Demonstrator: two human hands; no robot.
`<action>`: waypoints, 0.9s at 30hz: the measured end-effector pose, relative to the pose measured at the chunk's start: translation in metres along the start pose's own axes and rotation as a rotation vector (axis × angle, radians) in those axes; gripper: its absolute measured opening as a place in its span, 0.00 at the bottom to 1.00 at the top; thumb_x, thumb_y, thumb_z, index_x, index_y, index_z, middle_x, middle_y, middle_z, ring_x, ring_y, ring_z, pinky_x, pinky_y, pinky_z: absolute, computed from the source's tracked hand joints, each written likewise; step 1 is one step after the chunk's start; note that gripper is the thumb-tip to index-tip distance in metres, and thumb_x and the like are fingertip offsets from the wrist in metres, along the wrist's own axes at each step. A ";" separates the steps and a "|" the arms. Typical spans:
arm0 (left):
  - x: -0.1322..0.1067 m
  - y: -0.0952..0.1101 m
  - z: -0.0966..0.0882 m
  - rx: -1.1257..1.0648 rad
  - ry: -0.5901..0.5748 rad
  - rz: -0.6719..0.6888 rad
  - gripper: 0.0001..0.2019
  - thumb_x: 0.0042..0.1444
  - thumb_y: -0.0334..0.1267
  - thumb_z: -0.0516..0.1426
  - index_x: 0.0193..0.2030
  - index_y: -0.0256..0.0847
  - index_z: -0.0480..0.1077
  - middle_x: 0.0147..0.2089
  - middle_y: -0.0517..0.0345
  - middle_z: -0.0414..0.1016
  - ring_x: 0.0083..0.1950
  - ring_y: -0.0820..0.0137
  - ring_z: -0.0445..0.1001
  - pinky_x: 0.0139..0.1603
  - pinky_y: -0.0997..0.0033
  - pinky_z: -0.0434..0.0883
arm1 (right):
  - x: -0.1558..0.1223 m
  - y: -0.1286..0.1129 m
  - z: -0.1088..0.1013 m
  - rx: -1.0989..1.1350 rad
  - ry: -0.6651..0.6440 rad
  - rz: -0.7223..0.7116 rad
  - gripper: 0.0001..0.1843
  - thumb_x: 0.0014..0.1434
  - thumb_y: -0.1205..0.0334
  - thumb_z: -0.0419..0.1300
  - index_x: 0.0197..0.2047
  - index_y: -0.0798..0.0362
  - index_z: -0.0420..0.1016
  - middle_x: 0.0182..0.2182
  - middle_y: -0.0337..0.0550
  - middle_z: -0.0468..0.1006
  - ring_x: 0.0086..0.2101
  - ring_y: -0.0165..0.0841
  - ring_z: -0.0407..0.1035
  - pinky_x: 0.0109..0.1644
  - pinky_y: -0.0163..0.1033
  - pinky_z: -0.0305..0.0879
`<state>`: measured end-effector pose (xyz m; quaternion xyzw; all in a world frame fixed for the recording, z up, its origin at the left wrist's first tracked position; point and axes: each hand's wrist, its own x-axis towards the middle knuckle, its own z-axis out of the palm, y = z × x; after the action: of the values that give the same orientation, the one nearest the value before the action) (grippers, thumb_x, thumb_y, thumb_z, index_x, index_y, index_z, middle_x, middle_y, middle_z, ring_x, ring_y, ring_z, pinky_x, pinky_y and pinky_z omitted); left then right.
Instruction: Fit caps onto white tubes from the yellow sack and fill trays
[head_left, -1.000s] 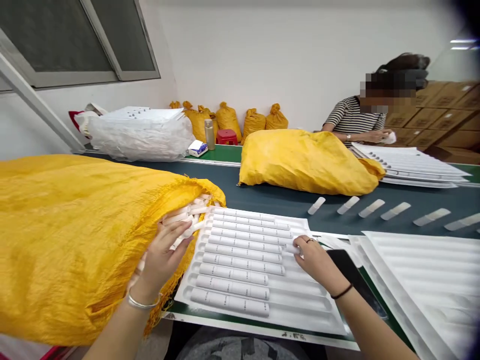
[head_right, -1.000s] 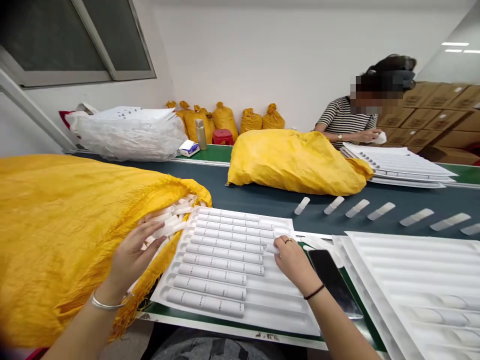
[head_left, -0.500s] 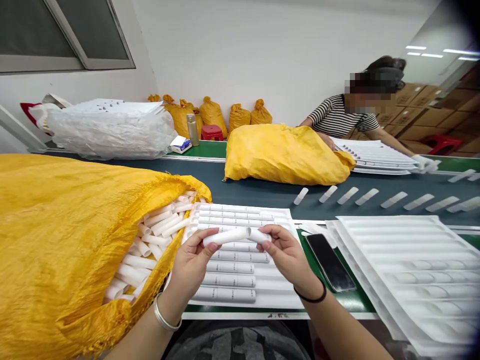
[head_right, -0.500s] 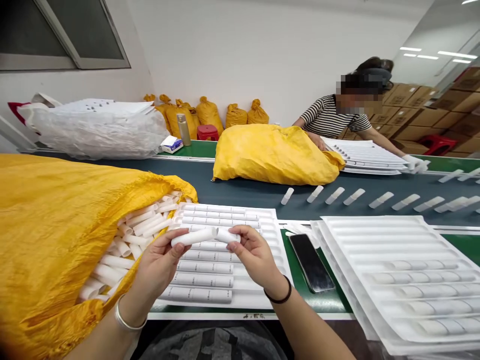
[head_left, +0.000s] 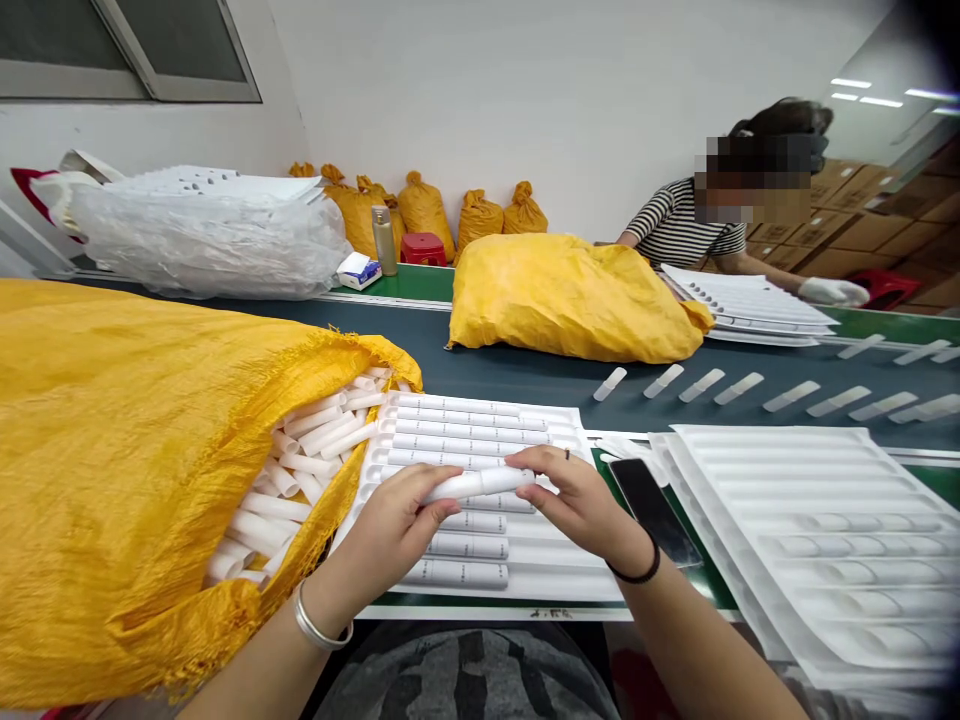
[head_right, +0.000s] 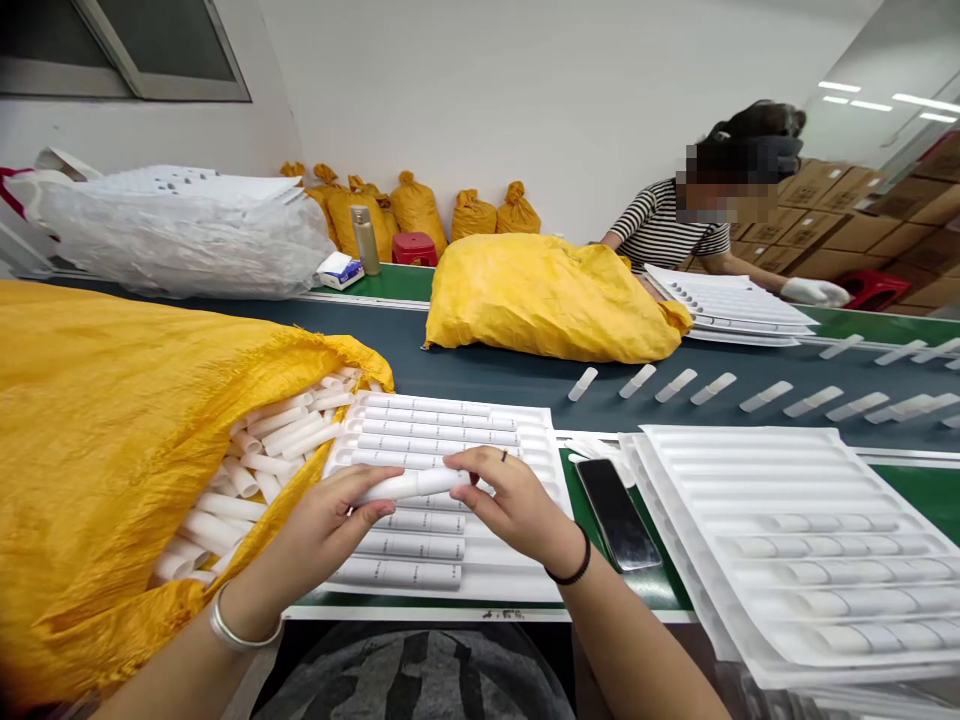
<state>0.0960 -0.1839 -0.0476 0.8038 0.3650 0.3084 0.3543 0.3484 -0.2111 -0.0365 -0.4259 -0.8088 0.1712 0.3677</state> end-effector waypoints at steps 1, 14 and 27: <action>0.000 0.001 0.001 0.031 0.031 0.042 0.15 0.61 0.39 0.54 0.54 0.41 0.70 0.46 0.50 0.76 0.47 0.64 0.73 0.49 0.66 0.70 | 0.000 0.001 0.002 0.000 0.002 0.011 0.14 0.63 0.61 0.57 0.52 0.48 0.69 0.43 0.46 0.78 0.43 0.34 0.73 0.46 0.39 0.71; -0.009 -0.011 0.029 0.050 0.051 0.108 0.14 0.61 0.38 0.53 0.52 0.42 0.70 0.43 0.51 0.77 0.45 0.65 0.75 0.46 0.68 0.72 | -0.013 0.000 0.028 -0.071 -0.072 -0.024 0.16 0.63 0.59 0.57 0.53 0.51 0.68 0.42 0.48 0.78 0.42 0.35 0.73 0.46 0.38 0.70; -0.003 -0.150 -0.065 0.919 0.042 -0.381 0.18 0.60 0.41 0.47 0.45 0.33 0.73 0.43 0.37 0.76 0.44 0.47 0.72 0.42 0.49 0.67 | 0.038 0.194 -0.064 -0.614 0.091 1.022 0.17 0.64 0.58 0.52 0.49 0.63 0.69 0.41 0.54 0.75 0.41 0.39 0.70 0.45 0.43 0.66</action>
<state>-0.0100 -0.0918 -0.1318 0.7896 0.6105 0.0617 0.0058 0.4912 -0.0702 -0.0914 -0.8546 -0.4975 0.0662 0.1331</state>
